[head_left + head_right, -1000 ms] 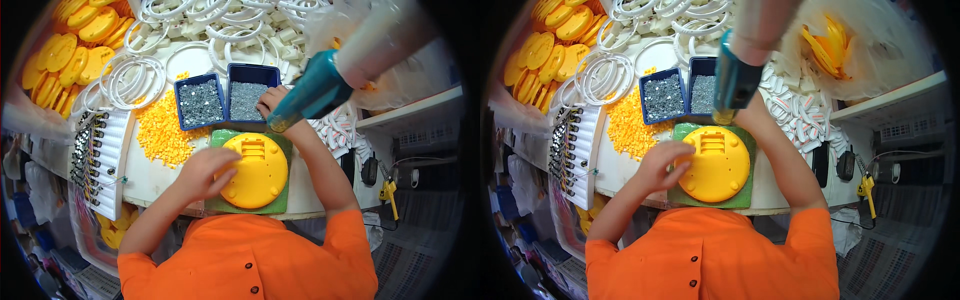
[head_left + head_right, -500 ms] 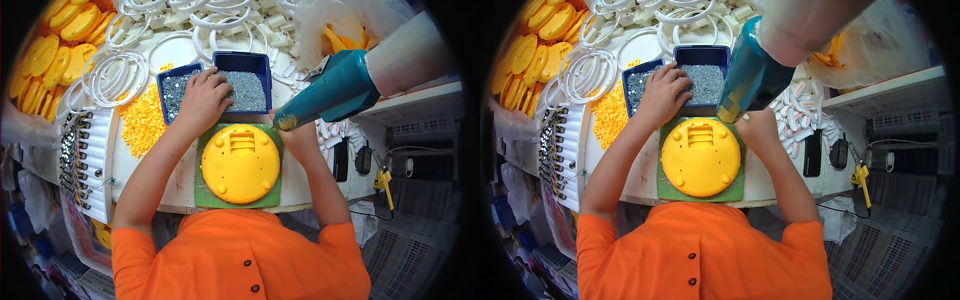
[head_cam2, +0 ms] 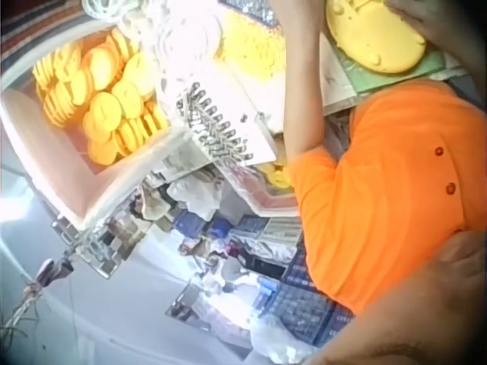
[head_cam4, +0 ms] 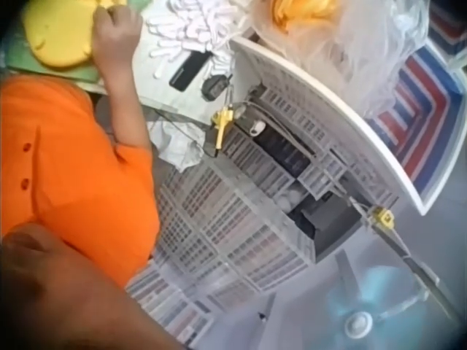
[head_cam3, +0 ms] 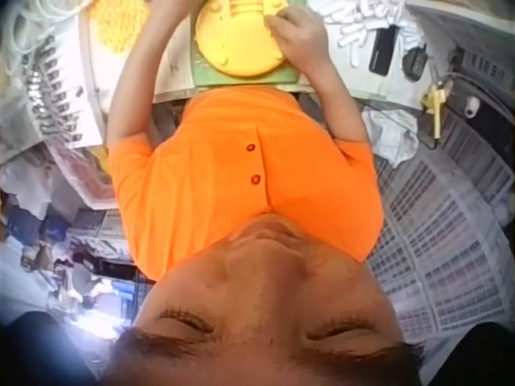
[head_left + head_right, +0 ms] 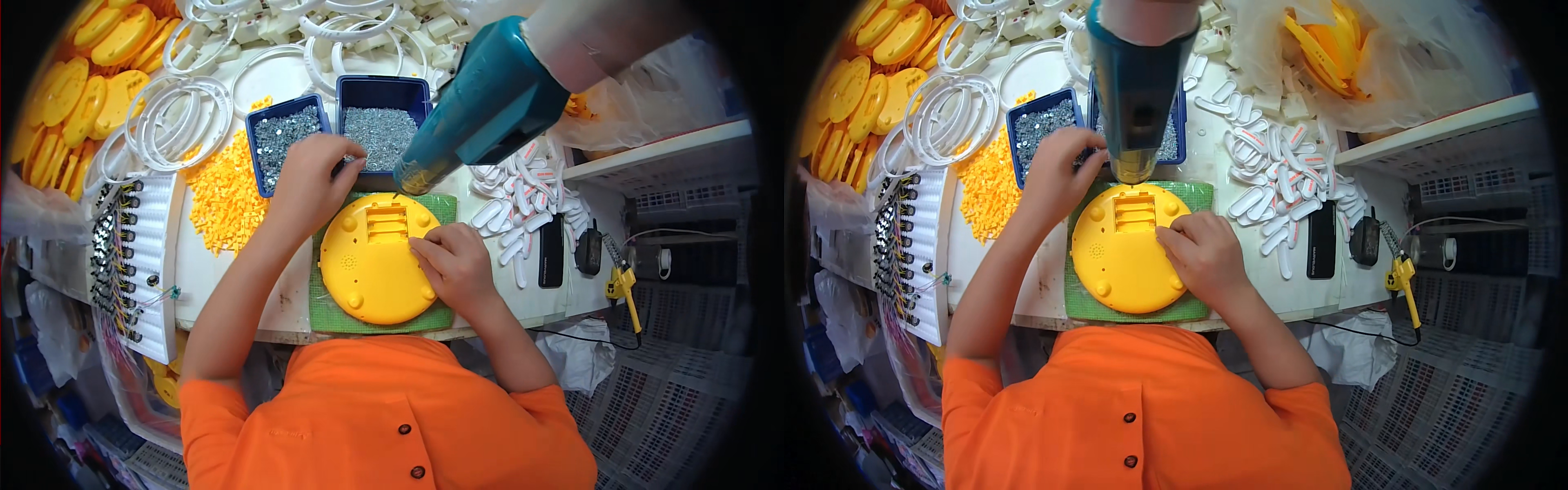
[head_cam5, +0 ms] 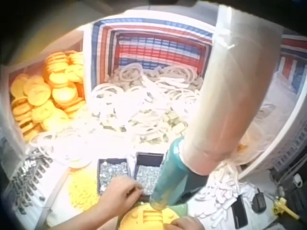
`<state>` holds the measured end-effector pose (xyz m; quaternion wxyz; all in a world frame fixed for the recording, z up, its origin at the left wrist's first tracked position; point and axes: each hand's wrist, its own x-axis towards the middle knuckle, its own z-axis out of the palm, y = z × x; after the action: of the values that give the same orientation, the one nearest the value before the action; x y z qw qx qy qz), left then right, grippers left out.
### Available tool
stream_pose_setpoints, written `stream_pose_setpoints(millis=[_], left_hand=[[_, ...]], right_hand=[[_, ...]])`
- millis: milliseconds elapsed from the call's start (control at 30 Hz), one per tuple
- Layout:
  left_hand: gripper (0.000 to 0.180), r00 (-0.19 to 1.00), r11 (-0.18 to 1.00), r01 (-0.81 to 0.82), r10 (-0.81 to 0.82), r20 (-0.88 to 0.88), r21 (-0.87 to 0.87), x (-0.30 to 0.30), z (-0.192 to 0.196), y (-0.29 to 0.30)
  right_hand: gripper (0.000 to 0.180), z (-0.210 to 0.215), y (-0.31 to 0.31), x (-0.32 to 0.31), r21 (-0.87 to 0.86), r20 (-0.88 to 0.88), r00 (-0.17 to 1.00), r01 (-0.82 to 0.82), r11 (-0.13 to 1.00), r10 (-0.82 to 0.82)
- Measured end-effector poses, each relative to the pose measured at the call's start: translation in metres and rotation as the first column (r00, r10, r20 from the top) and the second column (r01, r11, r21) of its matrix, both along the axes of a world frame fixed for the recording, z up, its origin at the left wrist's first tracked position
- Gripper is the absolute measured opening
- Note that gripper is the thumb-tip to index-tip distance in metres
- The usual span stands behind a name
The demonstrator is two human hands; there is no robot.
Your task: Assembling yellow toy parts by hand and using specialized tools like a power screwdriver and soldering iron.
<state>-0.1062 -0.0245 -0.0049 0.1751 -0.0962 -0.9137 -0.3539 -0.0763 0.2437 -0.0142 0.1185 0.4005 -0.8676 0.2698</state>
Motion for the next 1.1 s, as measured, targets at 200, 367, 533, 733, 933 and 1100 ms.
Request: stream_pose_setpoints(millis=[200, 367, 533, 733, 933, 1100], left_hand=[[0.013, 0.988, 0.967, -0.068, 0.030, 0.154, 0.246, 0.076, -0.009, 0.003], [0.015, 0.983, 0.988, 0.156, -0.157, 0.097, 0.025, 0.113, -0.004, 0.012], [0.021, 0.981, 0.971, 0.194, -0.195, 0.005, -0.138, 0.121, -0.011, 0.014], [0.020, 0.950, 0.945, 0.312, -0.311, 0.029, -0.097, 0.113, -0.002, 0.003], [0.024, 0.982, 0.985, 0.168, -0.170, -0.084, -0.032, 0.052, 0.011, -0.009], [0.017, 0.983, 0.939, -0.035, -0.030, -0.182, -0.341, -0.036, -0.014, -0.008]], right_hand=[[0.017, 0.011, -0.002, -0.001, 0.026, 0.022, 0.999, -0.040, 0.999, 0.040], [0.024, 0.018, 0.008, -0.032, -0.031, 0.126, 0.992, -0.006, 1.000, 0.009], [0.020, 0.018, -0.016, -0.089, -0.107, 0.069, 0.998, 0.015, 0.994, -0.008], [0.025, -0.014, -0.050, -0.150, 0.022, -0.095, 0.982, -0.164, 0.986, 0.165], [0.011, 0.000, -0.066, -0.149, 0.121, -0.104, 0.973, -0.193, 0.974, 0.205], [0.009, 0.012, -0.057, -0.141, 0.065, 0.017, 0.994, -0.110, 0.992, 0.109]])
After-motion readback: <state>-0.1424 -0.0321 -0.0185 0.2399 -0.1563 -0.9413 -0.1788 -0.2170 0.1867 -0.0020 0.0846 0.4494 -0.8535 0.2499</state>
